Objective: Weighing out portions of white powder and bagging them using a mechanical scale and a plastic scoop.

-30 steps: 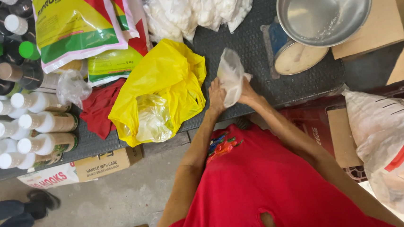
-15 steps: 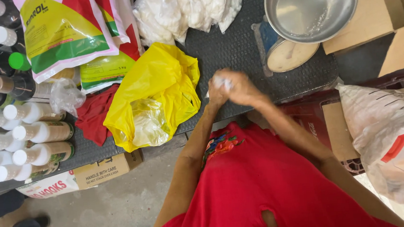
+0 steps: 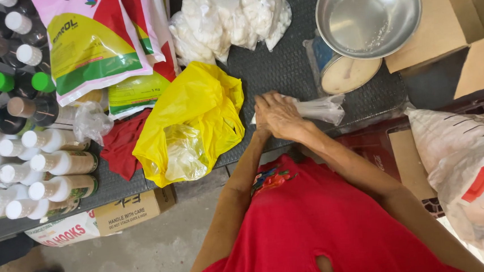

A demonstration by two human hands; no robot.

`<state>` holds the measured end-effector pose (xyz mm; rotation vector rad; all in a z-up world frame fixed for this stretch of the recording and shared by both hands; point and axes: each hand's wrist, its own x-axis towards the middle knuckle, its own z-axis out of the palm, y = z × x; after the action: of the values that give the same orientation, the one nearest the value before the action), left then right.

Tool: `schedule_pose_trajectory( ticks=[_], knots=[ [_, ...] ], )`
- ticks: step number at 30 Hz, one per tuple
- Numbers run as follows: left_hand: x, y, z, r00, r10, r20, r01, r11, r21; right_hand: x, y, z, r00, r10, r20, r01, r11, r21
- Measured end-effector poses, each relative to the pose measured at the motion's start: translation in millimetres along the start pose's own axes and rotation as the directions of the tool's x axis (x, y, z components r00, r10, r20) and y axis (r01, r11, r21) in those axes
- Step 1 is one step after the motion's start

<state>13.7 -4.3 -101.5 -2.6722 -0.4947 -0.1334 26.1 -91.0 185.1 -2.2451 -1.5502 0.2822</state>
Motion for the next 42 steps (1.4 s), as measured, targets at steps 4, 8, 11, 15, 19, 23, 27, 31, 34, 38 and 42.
schedule_pose_trajectory(
  ticks=[4,8,11,15,19,23,27,31,34,38,42],
  knots=[
    [7,-53,-53,0.995,-0.009,0.103,0.097,0.41,-0.907,-16,86,72,0.924,0.31,0.225,-0.242,0.928,-0.283],
    [21,-76,-54,0.995,0.071,-0.064,-0.081,0.271,-0.959,-36,166,86,0.851,0.286,0.441,-0.481,0.763,0.432],
    [17,-95,-71,0.982,0.165,-0.093,-0.131,0.238,-0.962,-32,183,76,0.846,0.267,0.461,-0.516,0.192,0.835],
    [24,-108,-61,0.933,0.358,-0.037,-0.118,0.207,-0.971,-17,160,46,0.709,0.431,0.558,-0.509,-0.234,0.828],
    [16,-117,-62,0.943,0.328,-0.056,-0.168,0.326,-0.93,-28,137,38,0.746,0.412,0.522,-0.464,-0.241,0.853],
    [6,-125,-72,0.979,0.204,-0.002,-0.079,0.368,-0.926,-54,110,48,0.772,0.395,0.497,-0.48,-0.15,0.865],
    [-8,-111,-58,0.986,0.129,-0.103,-0.151,0.442,-0.884,-82,72,60,0.757,0.401,0.516,-0.572,0.027,0.82],
    [-6,-112,-61,0.988,0.11,-0.107,-0.145,0.441,-0.886,-92,71,77,0.785,0.285,0.55,-0.541,-0.116,0.833],
    [10,-117,-62,0.99,0.074,-0.123,-0.141,0.329,-0.934,-90,62,52,0.785,0.366,0.5,-0.495,-0.115,0.861],
    [26,-133,-141,0.991,0.029,-0.13,-0.133,0.237,-0.962,-98,53,37,0.896,0.14,0.422,-0.39,-0.208,0.897],
    [26,-159,-249,1.0,-0.013,0.02,0.018,-0.152,-0.988,-94,40,67,0.887,-0.167,0.43,-0.459,-0.424,0.781]
  ],
)
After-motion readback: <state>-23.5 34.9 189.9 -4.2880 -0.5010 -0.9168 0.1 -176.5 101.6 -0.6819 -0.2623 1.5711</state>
